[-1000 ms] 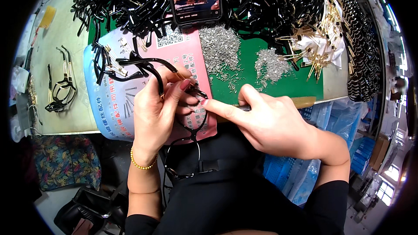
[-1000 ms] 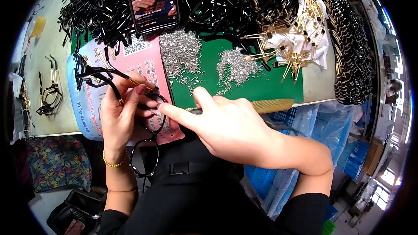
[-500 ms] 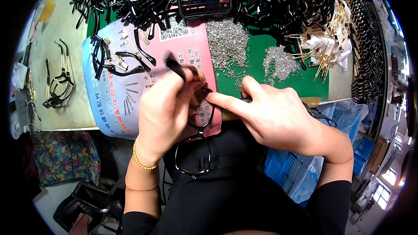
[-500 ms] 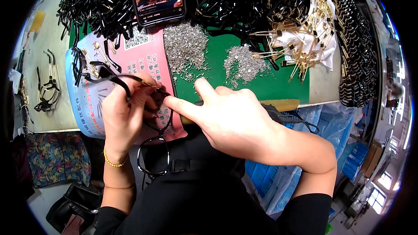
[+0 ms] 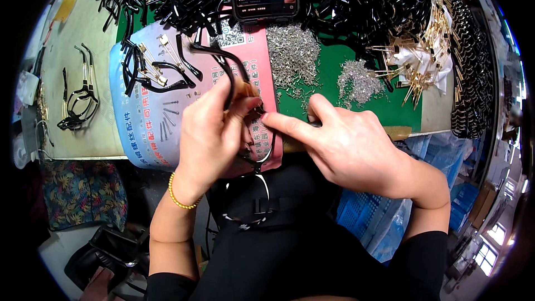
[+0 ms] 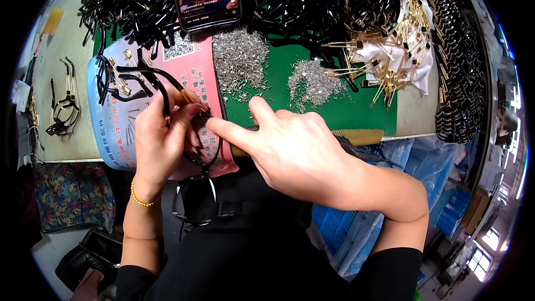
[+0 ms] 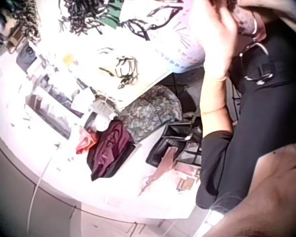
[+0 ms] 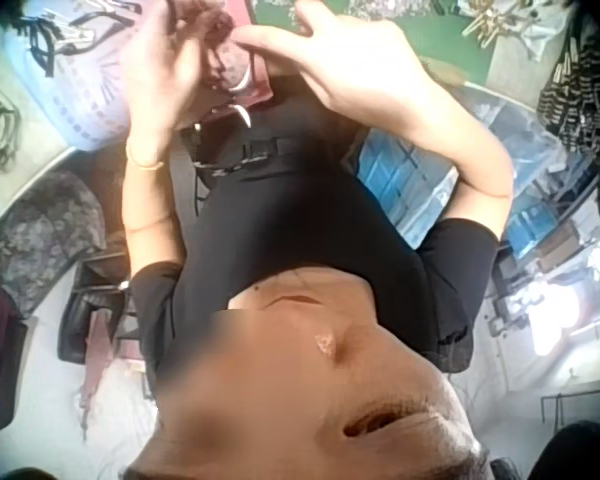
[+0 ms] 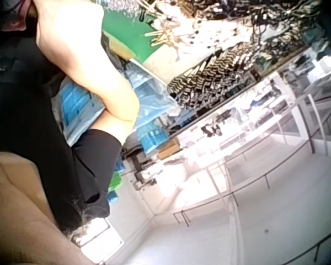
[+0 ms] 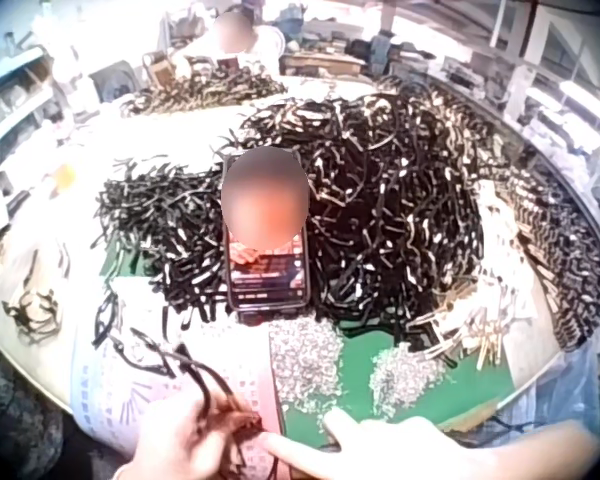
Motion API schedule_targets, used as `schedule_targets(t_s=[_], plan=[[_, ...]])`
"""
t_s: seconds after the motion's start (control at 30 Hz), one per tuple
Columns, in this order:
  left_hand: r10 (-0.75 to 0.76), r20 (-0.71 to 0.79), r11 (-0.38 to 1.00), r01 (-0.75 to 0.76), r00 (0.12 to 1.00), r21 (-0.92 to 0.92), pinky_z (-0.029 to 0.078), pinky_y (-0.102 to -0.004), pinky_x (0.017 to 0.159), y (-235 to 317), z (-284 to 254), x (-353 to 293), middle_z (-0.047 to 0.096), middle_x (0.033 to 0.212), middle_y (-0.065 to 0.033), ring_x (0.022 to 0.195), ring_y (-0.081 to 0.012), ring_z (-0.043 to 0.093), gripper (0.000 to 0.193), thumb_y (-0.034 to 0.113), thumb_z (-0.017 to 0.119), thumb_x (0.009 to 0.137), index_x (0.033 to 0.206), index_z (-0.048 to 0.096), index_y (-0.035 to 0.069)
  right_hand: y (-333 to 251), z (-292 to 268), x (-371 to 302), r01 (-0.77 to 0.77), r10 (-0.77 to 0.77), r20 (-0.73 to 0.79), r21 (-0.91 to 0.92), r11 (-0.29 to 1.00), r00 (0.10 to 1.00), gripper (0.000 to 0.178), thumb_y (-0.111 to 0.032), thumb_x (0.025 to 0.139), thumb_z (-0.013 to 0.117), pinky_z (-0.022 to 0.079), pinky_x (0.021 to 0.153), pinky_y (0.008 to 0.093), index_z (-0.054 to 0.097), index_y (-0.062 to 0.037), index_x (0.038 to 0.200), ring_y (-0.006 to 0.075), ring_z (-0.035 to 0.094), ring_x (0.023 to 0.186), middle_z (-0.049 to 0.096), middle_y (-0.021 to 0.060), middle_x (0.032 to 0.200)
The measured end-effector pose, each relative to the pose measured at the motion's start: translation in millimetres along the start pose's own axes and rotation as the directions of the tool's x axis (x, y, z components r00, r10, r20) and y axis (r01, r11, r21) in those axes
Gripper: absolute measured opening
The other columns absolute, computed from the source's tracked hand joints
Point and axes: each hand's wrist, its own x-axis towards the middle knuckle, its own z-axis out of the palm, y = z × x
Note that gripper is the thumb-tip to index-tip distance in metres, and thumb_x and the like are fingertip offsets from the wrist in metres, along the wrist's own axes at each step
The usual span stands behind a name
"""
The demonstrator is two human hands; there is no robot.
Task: The person assembles eyeglasses by attaching black temple arms to eyeglass frames using a small screwdriver. They repeatedly pick up temple arms and frames, align the hinges, and tighten screws to secure the parts. Completed glasses are placed on the table.
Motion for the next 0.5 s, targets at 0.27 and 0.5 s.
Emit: schedule_targets(t_s=[0.27, 0.5], plan=[[-0.089, 0.023, 0.993, 0.09, 0.996, -0.082, 0.051, -0.028, 0.051, 7, 1, -3, 0.071, 0.082, -0.0092, 0.056, -0.0135, 0.066, 0.01, -0.004, 0.064, 0.096, 0.105, 0.062, -0.001, 1, 16, 1, 0.028, -0.044, -0.206, -0.079, 0.996, 0.978, 0.062, -0.008, 0.082, 0.066, 0.052, 0.049, 0.0353, 0.062, -0.027, 0.141, 0.0232, 0.062, 0.067, 0.054, 0.0104, 0.094], [-0.09, 0.026, 0.992, 0.092, 0.996, -0.086, 0.051, -0.0274, 0.05, 10, 1, -3, 0.071, 0.083, -0.0092, 0.056, -0.0132, 0.067, 0.01, -0.003, 0.064, 0.096, 0.106, 0.062, -0.001, -5, 18, 0, -0.007, -0.019, -0.244, -0.106, 0.994, 0.97, 0.064, -0.008, 0.082, 0.067, 0.053, 0.049, 0.0364, 0.062, -0.0302, 0.142, 0.024, 0.063, 0.066, 0.052, 0.0087, 0.088]])
